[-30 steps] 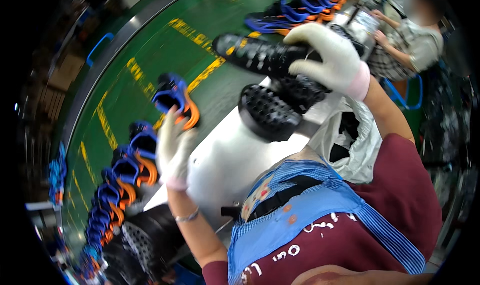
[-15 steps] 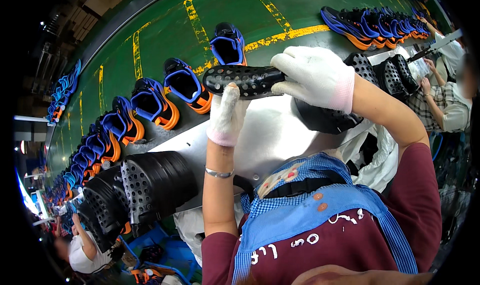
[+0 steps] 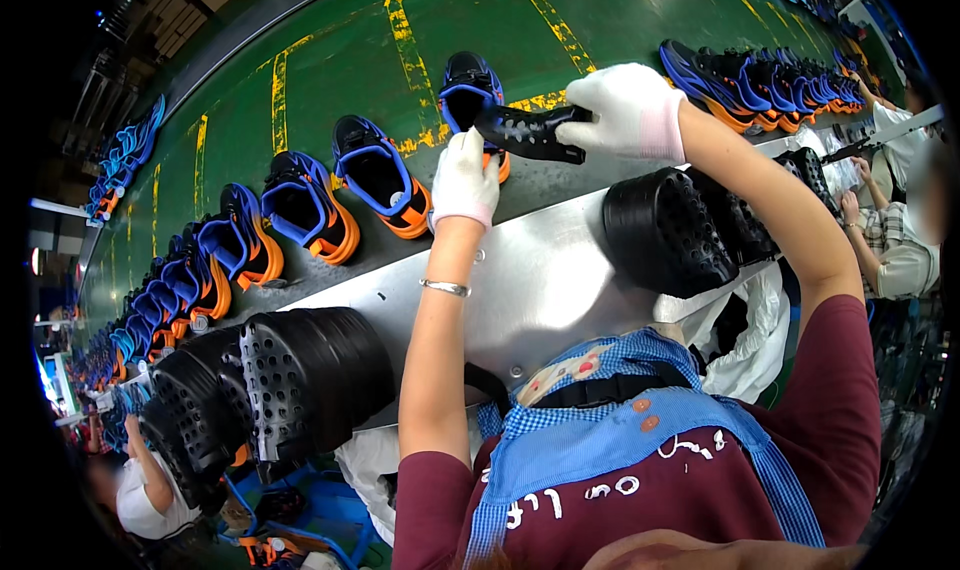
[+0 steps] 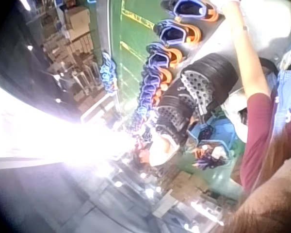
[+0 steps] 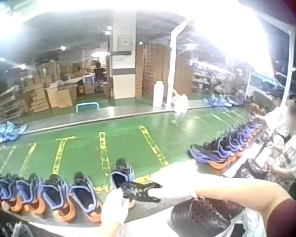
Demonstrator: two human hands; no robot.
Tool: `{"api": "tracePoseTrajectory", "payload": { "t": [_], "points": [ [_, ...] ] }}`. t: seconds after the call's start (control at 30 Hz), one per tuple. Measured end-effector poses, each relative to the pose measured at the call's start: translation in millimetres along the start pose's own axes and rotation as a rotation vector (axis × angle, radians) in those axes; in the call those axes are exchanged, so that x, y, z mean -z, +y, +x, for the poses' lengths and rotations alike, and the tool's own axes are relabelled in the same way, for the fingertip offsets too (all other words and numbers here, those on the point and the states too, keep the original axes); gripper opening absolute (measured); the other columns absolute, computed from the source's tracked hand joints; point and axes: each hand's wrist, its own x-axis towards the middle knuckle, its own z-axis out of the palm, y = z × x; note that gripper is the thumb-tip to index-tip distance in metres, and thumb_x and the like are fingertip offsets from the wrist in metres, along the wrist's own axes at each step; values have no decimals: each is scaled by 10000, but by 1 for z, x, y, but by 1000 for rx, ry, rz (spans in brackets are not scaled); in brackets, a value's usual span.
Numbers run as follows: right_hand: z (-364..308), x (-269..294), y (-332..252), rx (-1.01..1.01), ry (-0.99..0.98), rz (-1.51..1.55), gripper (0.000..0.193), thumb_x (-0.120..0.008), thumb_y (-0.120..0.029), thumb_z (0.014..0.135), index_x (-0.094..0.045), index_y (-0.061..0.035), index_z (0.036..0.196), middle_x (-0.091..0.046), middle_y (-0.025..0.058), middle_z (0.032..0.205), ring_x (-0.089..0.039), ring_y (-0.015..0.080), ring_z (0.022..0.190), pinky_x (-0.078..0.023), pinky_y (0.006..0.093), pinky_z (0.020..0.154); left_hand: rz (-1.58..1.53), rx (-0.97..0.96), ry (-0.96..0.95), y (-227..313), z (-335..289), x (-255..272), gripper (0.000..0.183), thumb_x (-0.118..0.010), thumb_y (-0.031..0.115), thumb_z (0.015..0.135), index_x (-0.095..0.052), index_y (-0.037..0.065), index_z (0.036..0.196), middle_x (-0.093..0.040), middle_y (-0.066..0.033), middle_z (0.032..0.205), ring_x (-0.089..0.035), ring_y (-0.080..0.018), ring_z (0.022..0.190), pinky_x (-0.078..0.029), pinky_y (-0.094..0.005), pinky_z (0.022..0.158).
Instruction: The person inserts black perforated insoles into blue and orange athletic shoes on a factory assembly line. They pick up each shoe, place the insole inside, and set the shoe back down in a row. The process is repeated continuously for multiple pairs of shoes.
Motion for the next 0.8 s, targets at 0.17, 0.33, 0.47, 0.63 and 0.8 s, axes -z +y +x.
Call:
{"api": "tracePoseTrajectory", "payload": {
  "t": [0.17,0.33,0.47,0.63,0.8],
  "points": [
    [29,14,17,-15,-217,36,437,-629,-416,786,-651,16,725,-613,231,681,-623,395,668,-519,430,657,-274,29,-60,23,-12,-34,286,-715,134,775,-557,27,988,-586,-201,990,-599,-400,880,-504,-450,785],
    [55,1,-8,-101,-296,-42,407,-588,-408,783,-691,-15,772,-652,220,750,-652,384,751,-536,435,725,-97,3,63,23,-17,-40,308,-706,171,812,-624,67,1090,-625,-159,1033,-655,-315,860,-543,-393,768],
    [71,-14,-16,-125,-264,-47,389,-563,-401,789,-711,-42,795,-671,194,754,-665,368,745,-543,433,720,139,-33,249,22,-21,-41,362,-706,218,822,-632,48,1133,-626,-175,1157,-633,-339,993,-526,-414,841],
    [76,-41,-31,-52,-177,-82,350,-556,-354,826,-707,-39,799,-689,187,799,-678,365,761,-544,446,700,162,-45,211,18,-24,-40,323,-696,203,822,-619,47,1094,-611,-105,1164,-618,-290,1010,-542,-379,822],
    [72,-79,-38,-55,-348,-136,199,-693,-88,750,-746,-59,940,-729,137,908,-717,299,845,-568,391,722,133,-84,185,10,-24,-42,281,-719,185,789,-643,52,1025,-642,-90,1082,-644,-287,936,-529,-377,786]
  ]
}}
